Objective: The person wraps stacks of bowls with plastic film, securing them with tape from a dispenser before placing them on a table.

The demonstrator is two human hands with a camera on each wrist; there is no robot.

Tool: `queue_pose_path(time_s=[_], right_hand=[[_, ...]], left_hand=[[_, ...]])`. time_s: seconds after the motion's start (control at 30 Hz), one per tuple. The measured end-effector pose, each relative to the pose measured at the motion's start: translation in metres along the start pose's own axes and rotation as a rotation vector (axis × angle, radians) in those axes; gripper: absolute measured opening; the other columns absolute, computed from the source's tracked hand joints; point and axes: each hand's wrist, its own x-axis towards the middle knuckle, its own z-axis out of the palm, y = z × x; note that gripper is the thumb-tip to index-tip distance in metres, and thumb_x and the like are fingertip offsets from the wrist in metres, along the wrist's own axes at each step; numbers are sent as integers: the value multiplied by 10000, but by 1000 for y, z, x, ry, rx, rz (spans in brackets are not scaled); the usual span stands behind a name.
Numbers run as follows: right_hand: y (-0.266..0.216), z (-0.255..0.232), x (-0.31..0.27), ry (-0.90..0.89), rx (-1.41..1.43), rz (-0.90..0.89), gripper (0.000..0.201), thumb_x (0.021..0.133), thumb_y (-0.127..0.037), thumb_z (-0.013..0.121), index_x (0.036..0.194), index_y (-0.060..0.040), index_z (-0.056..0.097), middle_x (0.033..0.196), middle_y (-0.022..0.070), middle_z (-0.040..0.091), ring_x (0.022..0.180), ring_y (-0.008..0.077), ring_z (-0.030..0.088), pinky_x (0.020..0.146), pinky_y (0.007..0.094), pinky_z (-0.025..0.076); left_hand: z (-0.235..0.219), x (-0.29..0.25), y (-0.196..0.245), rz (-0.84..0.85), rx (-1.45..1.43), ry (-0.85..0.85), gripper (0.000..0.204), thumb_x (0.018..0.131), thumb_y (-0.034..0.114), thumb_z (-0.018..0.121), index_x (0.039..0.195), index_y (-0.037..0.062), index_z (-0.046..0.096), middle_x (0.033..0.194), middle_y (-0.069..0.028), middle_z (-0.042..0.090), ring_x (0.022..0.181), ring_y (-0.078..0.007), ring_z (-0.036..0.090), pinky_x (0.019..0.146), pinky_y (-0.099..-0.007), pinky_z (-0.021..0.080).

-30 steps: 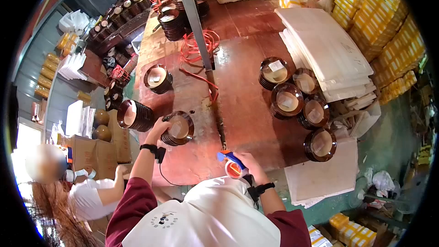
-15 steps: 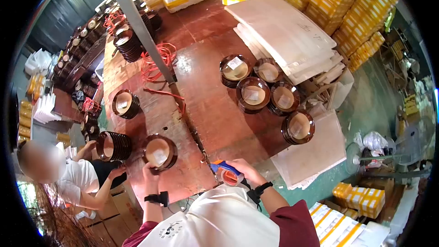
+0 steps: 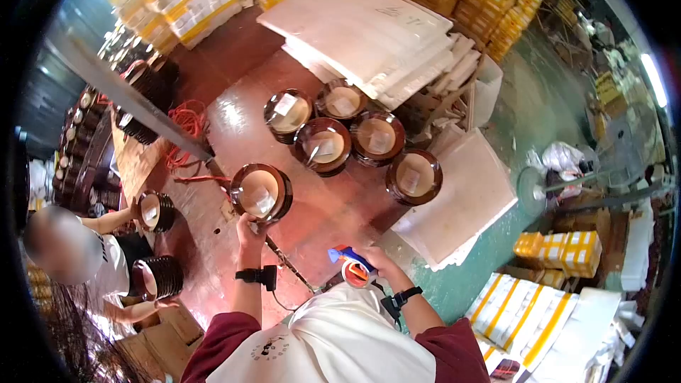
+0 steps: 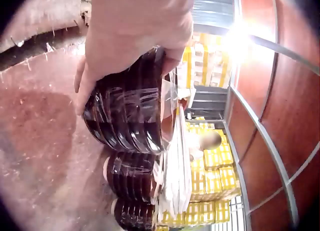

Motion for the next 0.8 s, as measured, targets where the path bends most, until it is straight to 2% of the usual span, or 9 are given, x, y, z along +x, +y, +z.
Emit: queue_pose_path(time_s=[0.1, 0.17, 0.23, 0.3, 0.37, 0.43, 0.47, 0.67, 0.8], right_hand=[[11, -23, 0, -25, 41, 5, 348, 1013, -319, 646, 1158, -11, 713, 1004, 41, 724, 809, 106, 680, 675, 264, 562], [10, -35, -11, -23, 48, 32, 366, 1024, -332, 620, 1177, -8, 694, 1027, 58, 726, 830, 117, 694, 710, 273, 581], [8, -37, -25, 18, 164, -14, 382, 1027, -338, 610, 1195, -3, 684, 1039, 63, 727, 829, 123, 700, 727, 281, 592], [20, -47, -29, 80, 178, -4, 374, 1024, -326, 607, 1196, -3, 683, 1029, 69, 731, 812, 132, 705, 725, 287, 599], [28, -52, -36, 150, 193, 16, 359, 1023, -322, 606, 1185, -13, 688, 992, 57, 735, 765, 124, 698, 681, 276, 594], [37, -62, -44, 161, 164, 7, 337, 1022, -316, 604, 1168, -25, 692, 922, 34, 726, 710, 108, 680, 629, 265, 579], [40, -66, -44, 167, 148, -6, 327, 1022, -312, 602, 1159, -31, 694, 888, 23, 722, 683, 100, 670, 603, 259, 571], [32, -67, -77, 270, 381, 19, 323, 1016, -351, 620, 1105, -50, 696, 682, 24, 647, 509, 115, 605, 450, 279, 518], [41, -78, -82, 268, 441, 36, 360, 1014, -338, 641, 1203, -39, 705, 869, 1, 696, 612, 83, 614, 505, 238, 491]], left_hand=[[21, -22, -12, -198, -79, 177, 206, 778, 86, 533, 966, 45, 607, 945, -117, 631, 920, -326, 635, 875, -597, 566], [11, -33, -32, -299, -101, 135, 549, 754, 26, 497, 1299, 91, 527, 1245, -155, 619, 1086, -402, 639, 798, -628, 593], [16, -42, -56, -359, -100, 133, 589, 743, 19, 498, 1325, 107, 521, 1289, -154, 604, 1103, -402, 631, 798, -628, 590], [41, -50, -76, -364, -71, 37, 590, 699, 29, 509, 1287, 23, 567, 1271, -143, 625, 1177, -393, 593, 939, -602, 541], [57, -49, -92, -320, 120, 13, 715, 676, 11, 489, 1388, 77, 507, 1346, -121, 588, 1238, -373, 572, 982, -530, 548], [84, -42, -101, -310, 58, -116, 789, 651, 1, 481, 1431, 121, 474, 1389, -108, 555, 1264, -352, 561, 1010, -484, 544], [109, -43, -99, -292, -28, -200, 732, 688, -32, 504, 1406, 97, 442, 1301, -117, 559, 1171, -326, 583, 928, -504, 593], [133, -17, -141, -429, -38, -167, 605, 734, -37, 503, 1311, 141, 458, 1281, -114, 538, 1138, -347, 576, 859, -557, 594], [142, -4, -151, -444, -47, -171, 573, 751, -45, 501, 1289, 144, 445, 1268, -106, 532, 1126, -337, 561, 846, -567, 587]])
